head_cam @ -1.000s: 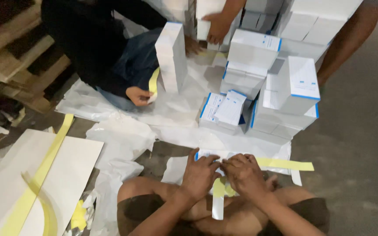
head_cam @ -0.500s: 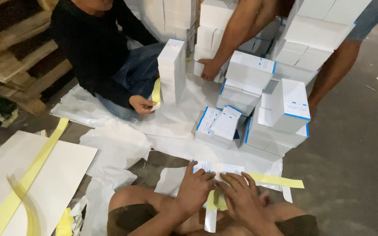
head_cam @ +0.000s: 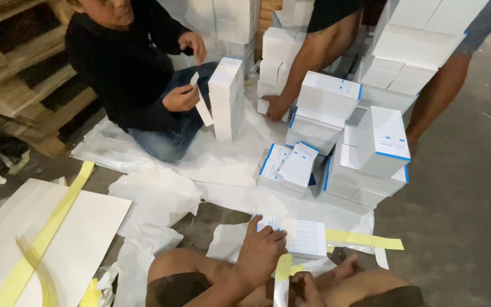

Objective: Bundling stacks of attendance cards together using paper adhesive strips.

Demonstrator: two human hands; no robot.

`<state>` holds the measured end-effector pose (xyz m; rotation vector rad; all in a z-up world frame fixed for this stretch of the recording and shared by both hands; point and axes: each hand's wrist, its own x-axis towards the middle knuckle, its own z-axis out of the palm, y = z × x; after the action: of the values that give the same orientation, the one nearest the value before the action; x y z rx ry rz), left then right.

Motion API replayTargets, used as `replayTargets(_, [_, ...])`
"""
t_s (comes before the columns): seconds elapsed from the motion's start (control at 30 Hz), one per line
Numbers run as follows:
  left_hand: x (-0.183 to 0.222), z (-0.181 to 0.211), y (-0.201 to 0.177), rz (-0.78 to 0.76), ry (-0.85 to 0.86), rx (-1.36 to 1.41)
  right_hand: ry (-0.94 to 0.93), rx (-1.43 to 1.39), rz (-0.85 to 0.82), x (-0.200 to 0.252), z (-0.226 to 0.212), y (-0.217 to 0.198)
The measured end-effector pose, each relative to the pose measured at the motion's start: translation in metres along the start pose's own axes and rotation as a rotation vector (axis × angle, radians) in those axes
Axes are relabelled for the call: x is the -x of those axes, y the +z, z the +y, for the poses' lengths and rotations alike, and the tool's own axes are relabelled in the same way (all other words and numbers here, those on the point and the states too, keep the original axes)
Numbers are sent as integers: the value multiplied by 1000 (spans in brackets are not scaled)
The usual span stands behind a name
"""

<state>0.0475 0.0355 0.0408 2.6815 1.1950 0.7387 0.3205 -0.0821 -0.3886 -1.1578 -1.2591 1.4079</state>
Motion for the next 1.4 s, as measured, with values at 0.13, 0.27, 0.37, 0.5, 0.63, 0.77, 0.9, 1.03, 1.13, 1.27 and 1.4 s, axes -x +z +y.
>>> replayTargets(0.13, [0,-2,1,17,2,-25,101,-351,-194,-58,-70,-2])
replayTargets(0.27, [0,0,1,-2,0,-28,124,-103,-222,-43,-148,13])
replayTargets(0.37, [0,-3,6,-3,-4,-35,142,-280,-130,-37,-178,37])
replayTargets(0.5, [0,-1,3,-15,-9,-40,55,-184,-24,-25,-222,57])
replayTargets(0.63, [1,-3,4,-15,-1,-31,-170,468,209,-15,-319,90])
replayTargets(0.77, [-3,-6,-2,-22,1,1,-404,709,333,-11,-355,102])
replayTargets(0.9, [2,-6,1,-6,19,13,-513,802,324,-14,-368,99])
replayTargets(1.03, [3,-7,1,11,29,-13,-666,976,328,-21,-381,95])
replayTargets(1.13, [4,-8,4,23,38,-2,-741,1025,291,-30,-375,84])
replayTargets(1.27, [4,-14,12,51,42,31,-858,1108,262,-42,-376,75])
replayTargets(1.4, [4,-13,9,54,53,21,-897,1125,250,-45,-385,76])
